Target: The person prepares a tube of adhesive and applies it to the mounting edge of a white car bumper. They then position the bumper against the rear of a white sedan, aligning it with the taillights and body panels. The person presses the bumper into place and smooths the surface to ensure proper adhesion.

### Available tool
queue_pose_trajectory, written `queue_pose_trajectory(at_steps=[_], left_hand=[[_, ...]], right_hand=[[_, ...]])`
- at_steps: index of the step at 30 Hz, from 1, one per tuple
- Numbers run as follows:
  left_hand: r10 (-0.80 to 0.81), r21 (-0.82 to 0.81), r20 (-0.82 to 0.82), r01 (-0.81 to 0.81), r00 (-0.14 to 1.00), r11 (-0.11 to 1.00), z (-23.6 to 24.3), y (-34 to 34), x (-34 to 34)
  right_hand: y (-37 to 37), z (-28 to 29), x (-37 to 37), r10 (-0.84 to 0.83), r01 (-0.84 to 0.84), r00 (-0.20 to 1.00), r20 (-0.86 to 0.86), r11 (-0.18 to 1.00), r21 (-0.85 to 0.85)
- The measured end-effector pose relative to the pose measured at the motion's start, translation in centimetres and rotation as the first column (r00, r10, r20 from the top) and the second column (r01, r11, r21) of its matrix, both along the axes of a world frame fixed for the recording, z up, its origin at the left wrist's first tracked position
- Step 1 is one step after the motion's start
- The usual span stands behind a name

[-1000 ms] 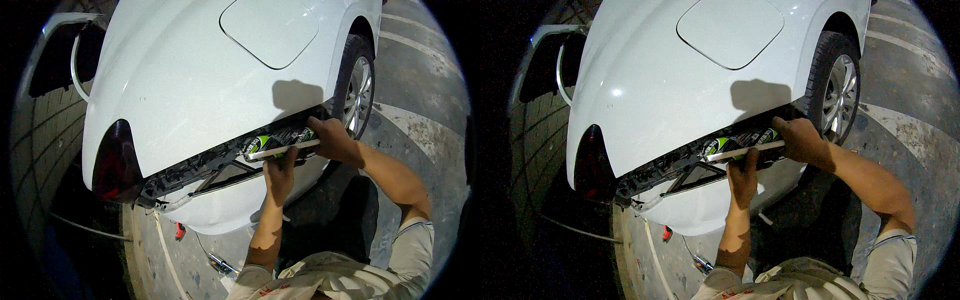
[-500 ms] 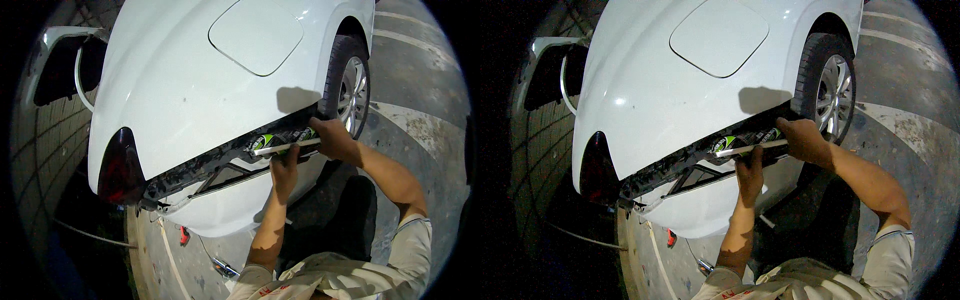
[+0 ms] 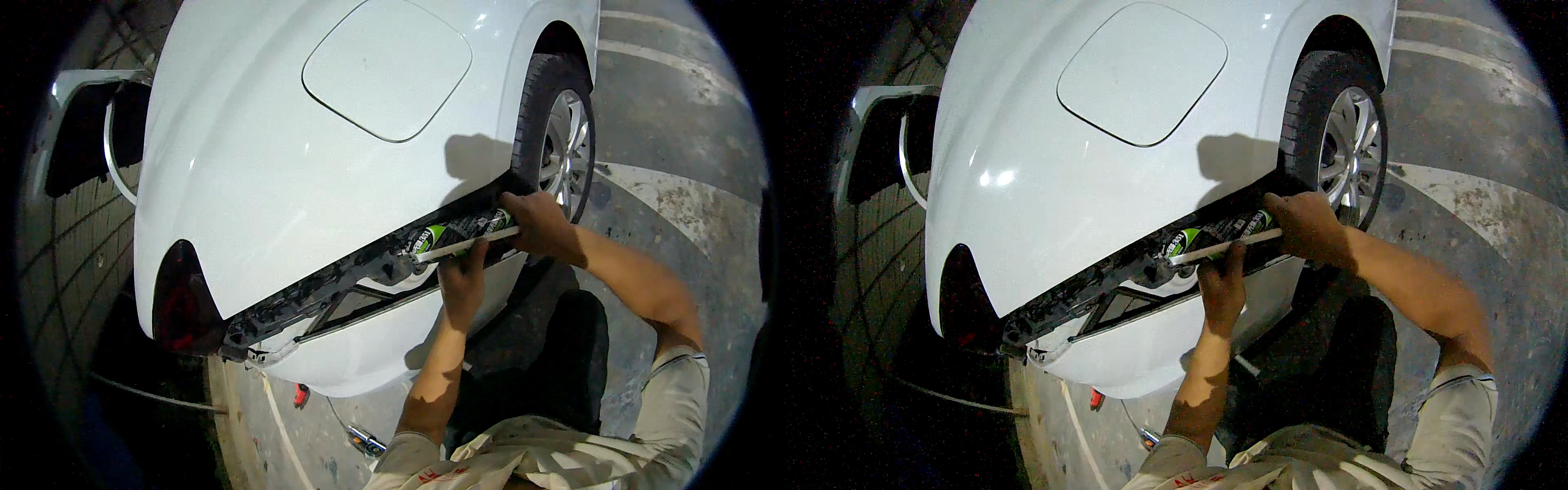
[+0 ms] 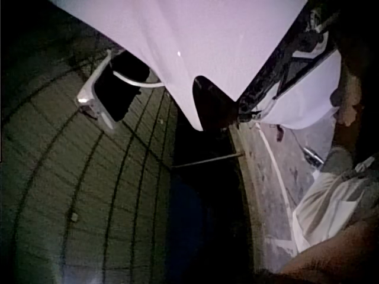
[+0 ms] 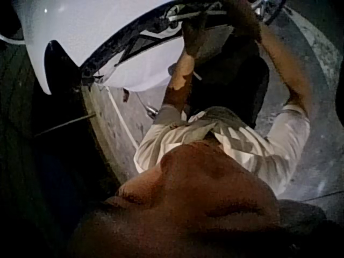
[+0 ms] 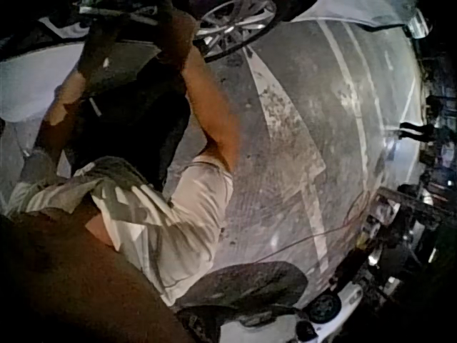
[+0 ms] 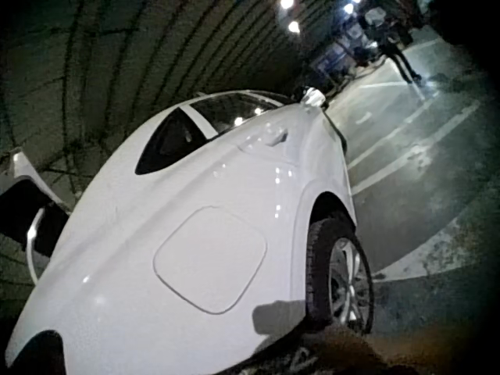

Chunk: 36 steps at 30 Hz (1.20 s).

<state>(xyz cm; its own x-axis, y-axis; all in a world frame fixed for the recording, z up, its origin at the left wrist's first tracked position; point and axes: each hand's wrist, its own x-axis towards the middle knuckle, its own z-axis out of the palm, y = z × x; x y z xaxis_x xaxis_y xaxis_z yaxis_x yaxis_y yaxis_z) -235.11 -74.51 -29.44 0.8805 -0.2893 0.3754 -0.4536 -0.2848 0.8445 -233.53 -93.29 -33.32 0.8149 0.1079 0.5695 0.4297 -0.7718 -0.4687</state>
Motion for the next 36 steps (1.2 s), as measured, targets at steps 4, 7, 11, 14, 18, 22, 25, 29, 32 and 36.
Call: queue_pose_trajectory(at_steps=[4, 7, 11, 14, 18, 22, 25, 29, 32, 36], left_hand=[[-0.033, -0.140, -0.094, 0.020, 0.995, 0.990, -0.6, 0.0, 0.1], [-0.024, -0.110, 0.010, 0.025, 1.000, 0.994, -1.4, -0.2, 0.7], [-0.013, -0.026, 0.056, 0.015, 0.998, 1.000, -1.5, 0.3, 0.8], [0.012, -0.031, 0.077, -0.010, 0.997, 0.999, -1.8, 0.4, 0.7], [-0.011, -0.104, 0.060, 0.017, 0.998, 0.994, -2.2, 0.6, 0.9], [-0.064, -0.189, 0.089, 0.080, 0.994, 0.979, -2.8, 0.5, 1.2], [-0.080, -0.121, 0.074, 0.089, 0.994, 0.989, -2.9, 0.8, 1.4], [-0.052, -0.167, 0.074, 0.064, 0.996, 0.984, -2.2, -0.4, 1.0], [0.015, -0.047, 0.018, -0.014, 1.000, 0.999, -2.3, -0.3, 1.0], [-0.023, -0.061, -0.102, 0.017, 0.995, 0.998, -2.1, -1.1, 0.8]], right_hand=[[-0.3, -0.3, 0.6, 0.046, -0.046, 0.999, 0.003, 0.999, -0.008], [-0.8, -0.3, 0.8, 0.063, -0.063, 0.998, 0.027, 0.998, -0.019], [-0.9, -0.1, 0.8, 0.047, -0.045, 0.998, 0.041, 0.997, -0.060], [-0.4, -0.5, 0.7, 0.033, -0.031, 0.996, 0.082, 0.999, -0.019], [-0.2, -0.5, 0.6, 0.018, -0.018, 0.995, 0.096, 1.000, 0.002], [-0.3, 0.1, 0.2, 0.007, -0.009, 0.994, 0.109, 1.000, 0.018], [-0.4, 0.6, -0.4, -0.010, 0.007, 0.996, 0.092, 1.000, 0.022], [-0.6, 0.5, -0.6, -0.042, 0.044, 0.998, 0.040, 0.998, -0.034], [-1.0, 1.3, -1.2, -0.070, 0.060, 0.991, -0.114, 0.994, -0.091], [-1.6, -0.2, -1.0, -0.105, 0.098, 0.991, -0.083, 0.992, -0.080]])
